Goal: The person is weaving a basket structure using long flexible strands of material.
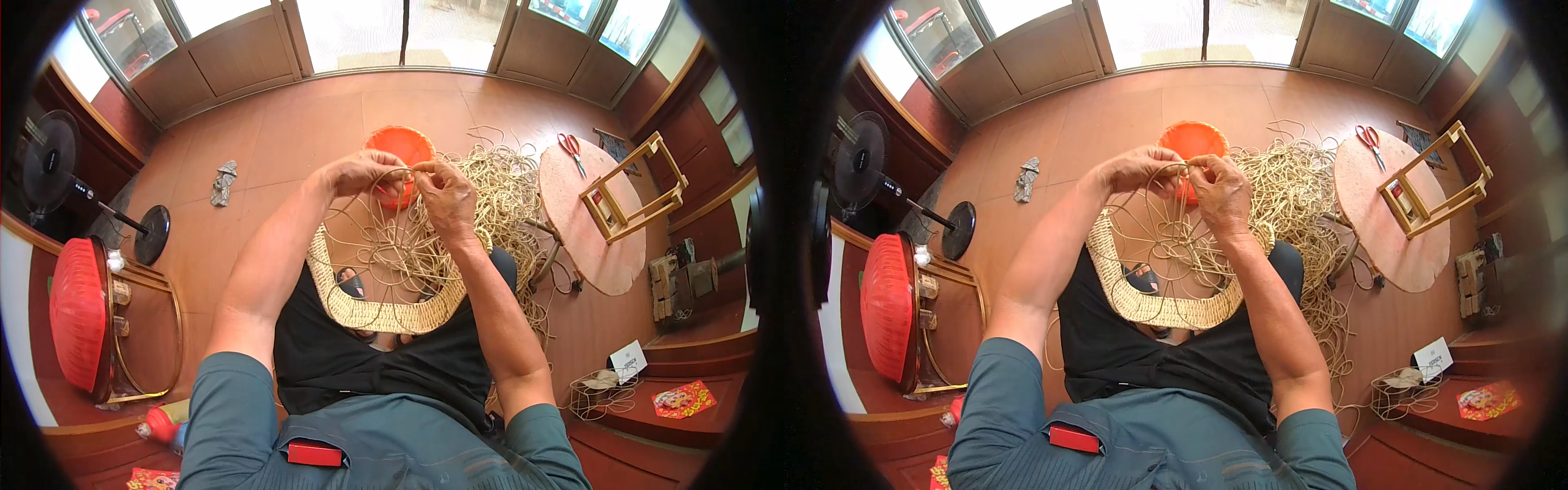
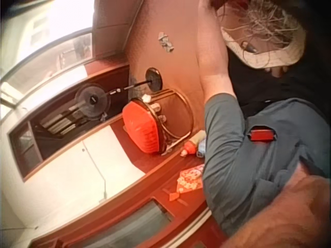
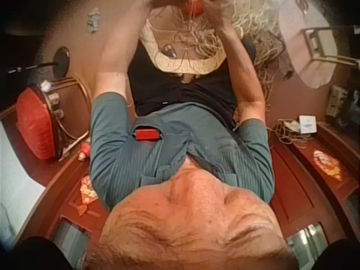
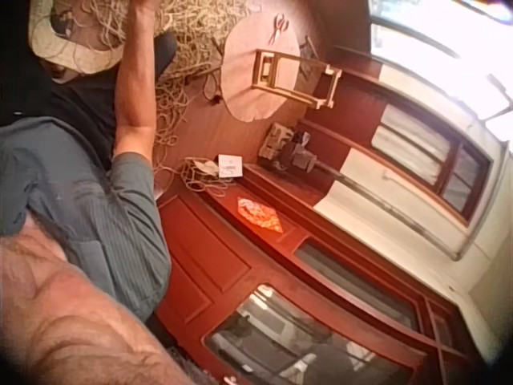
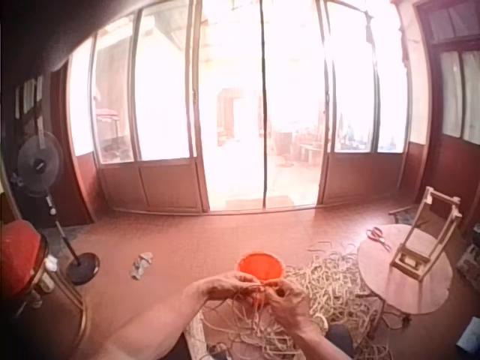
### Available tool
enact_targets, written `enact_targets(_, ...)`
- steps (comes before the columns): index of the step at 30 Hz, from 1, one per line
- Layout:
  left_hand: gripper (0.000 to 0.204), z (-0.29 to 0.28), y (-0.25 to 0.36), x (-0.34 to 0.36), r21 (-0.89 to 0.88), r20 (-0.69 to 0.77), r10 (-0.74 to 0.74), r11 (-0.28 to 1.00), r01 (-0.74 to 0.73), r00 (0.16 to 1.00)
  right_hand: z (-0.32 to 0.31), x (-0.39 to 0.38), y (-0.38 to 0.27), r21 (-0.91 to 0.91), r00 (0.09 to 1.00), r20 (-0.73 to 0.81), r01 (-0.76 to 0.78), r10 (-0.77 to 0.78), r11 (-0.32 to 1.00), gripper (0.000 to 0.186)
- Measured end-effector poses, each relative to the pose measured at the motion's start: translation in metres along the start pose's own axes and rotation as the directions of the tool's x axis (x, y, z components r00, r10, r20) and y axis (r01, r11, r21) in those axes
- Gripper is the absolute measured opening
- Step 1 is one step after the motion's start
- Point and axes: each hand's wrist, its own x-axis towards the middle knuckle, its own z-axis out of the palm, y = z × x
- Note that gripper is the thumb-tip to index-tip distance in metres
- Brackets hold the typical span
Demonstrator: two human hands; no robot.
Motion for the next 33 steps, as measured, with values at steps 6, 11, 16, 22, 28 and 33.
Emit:
enact_targets(6, 0.026, 0.000, -0.037, -0.006, -0.120, 0.067, 0.052, 0.992, -0.043, 0.996, -0.007, 0.007, 0.006, 0.100, 0.989, 0.140, -0.052, 0.037, 0.994, 0.019)
enact_targets(11, 0.023, -0.011, -0.044, -0.015, 0.327, -0.189, 0.092, 0.945, -0.026, 0.978, -0.011, 0.013, 0.000, 0.181, 0.963, 0.265, -0.103, 0.052, 0.978, 0.023)
enact_targets(16, 0.020, 0.044, -0.010, -0.042, 0.772, -0.569, 0.653, 0.634, 0.050, 0.499, -0.021, 0.017, 0.004, 0.246, 0.934, 0.342, -0.200, 0.109, 0.948, 0.027)
enact_targets(22, 0.013, 0.099, -0.019, -0.059, 0.791, -0.532, 0.728, 0.609, -0.053, 0.433, -0.022, 0.024, 0.004, 0.193, 0.903, 0.407, -0.235, 0.140, 0.952, 0.034)
enact_targets(28, 0.011, 0.120, -0.022, -0.055, 0.884, -0.445, 0.837, 0.468, 0.008, 0.319, -0.018, 0.032, 0.019, 0.290, 0.857, 0.502, -0.295, 0.118, 0.910, 0.033)
enact_targets(33, 0.017, 0.130, -0.025, -0.045, 0.861, -0.482, 0.784, 0.507, 0.044, 0.391, -0.015, 0.037, 0.031, 0.343, 0.806, 0.575, -0.390, 0.137, 0.855, 0.029)
